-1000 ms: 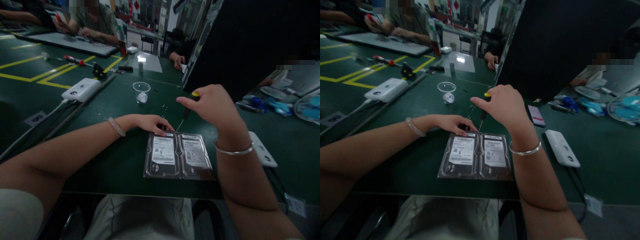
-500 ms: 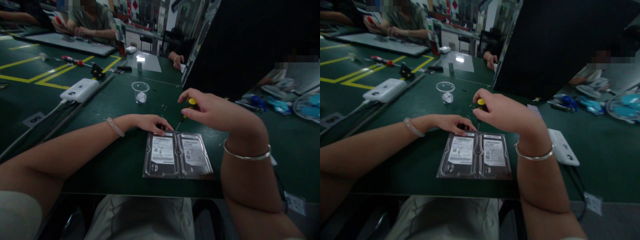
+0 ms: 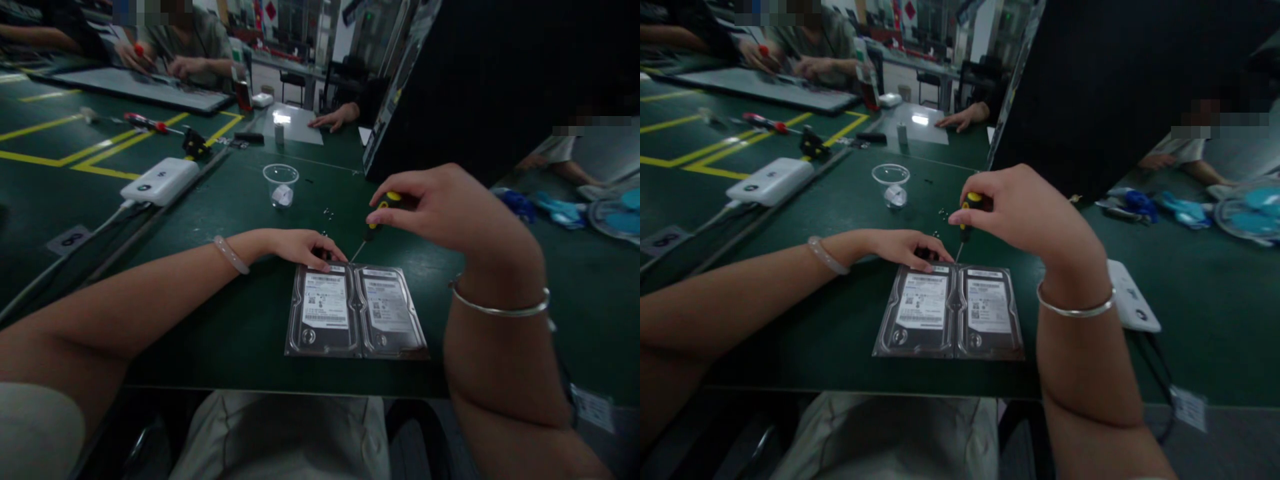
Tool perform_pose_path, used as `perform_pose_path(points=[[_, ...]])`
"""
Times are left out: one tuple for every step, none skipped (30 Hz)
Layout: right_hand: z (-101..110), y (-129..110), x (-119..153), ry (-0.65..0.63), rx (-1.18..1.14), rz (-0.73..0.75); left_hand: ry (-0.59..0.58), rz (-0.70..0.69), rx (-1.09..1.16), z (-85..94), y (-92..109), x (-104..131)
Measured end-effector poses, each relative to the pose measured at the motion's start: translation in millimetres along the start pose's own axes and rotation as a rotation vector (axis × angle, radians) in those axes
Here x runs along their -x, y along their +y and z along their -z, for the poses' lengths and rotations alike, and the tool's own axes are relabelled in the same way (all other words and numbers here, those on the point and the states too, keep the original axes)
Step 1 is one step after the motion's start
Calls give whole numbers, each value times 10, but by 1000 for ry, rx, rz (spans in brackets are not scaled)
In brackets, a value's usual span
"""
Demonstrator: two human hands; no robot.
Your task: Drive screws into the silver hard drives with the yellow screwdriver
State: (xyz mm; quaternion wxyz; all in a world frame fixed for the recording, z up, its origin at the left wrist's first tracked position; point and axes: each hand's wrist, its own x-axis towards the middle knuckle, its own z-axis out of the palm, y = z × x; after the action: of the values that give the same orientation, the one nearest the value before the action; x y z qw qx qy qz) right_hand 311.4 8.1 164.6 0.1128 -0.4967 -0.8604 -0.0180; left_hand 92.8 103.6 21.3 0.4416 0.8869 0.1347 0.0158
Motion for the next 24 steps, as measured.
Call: perform_pose_path(points=[[-28,-28,-19,19,24,-13,1,-4,3,-1,0,-2],[-60,-54,-40,36,53,-30,1,-5,5,-1,2,-3],[-94,-77,-60,55,78,-50,-1,-4,5,0,6,-3],[-128,-97,-80,82,101,-74,-4,-1,3,2,12,-3],[-160,-113,-99,110,119,-99,-4,3,0,5,20,-3],[-188,-126,-114,139,133,-127,-4,7,-3,8,27,-2],[-211,-136,-127,165,144,-156,-5,9,-4,10,33,-2],[-229,-142,-137,186,154,-180,-7,11,-4,12,37,-2],[-240,-146,-143,193,160,-196,-8,10,-2,13,39,-2],[-246,-148,-146,186,162,-205,-8,10,-1,13,40,-2],[-246,-147,-146,169,157,-209,-10,9,-1,13,40,-2],[-244,-142,-144,150,145,-206,-11,8,-1,12,39,-1],[-237,-134,-139,130,124,-192,-11,7,1,12,38,-1],[-228,-122,-131,111,96,-169,-9,6,2,11,37,0],[-216,-105,-121,94,64,-138,-8,4,2,11,36,1],[-200,-85,-108,79,31,-100,-8,3,2,11,34,1],[-181,-61,-93,64,-1,-60,-7,2,3,12,32,2],[-159,-36,-77,46,-32,-20,-8,1,5,12,29,2],[-133,-10,-59,27,-65,16,-10,2,7,12,26,2],[-105,14,-41,8,-98,48,-11,4,10,12,22,2],[-76,35,-24,-9,-131,78,-11,5,11,11,17,2],[-47,53,-7,-30,-158,107,-9,6,10,11,14,2],[-22,66,7,-52,-176,129,-7,7,5,10,11,2],[0,75,20,-71,-185,143,-5,7,-2,9,9,2]])
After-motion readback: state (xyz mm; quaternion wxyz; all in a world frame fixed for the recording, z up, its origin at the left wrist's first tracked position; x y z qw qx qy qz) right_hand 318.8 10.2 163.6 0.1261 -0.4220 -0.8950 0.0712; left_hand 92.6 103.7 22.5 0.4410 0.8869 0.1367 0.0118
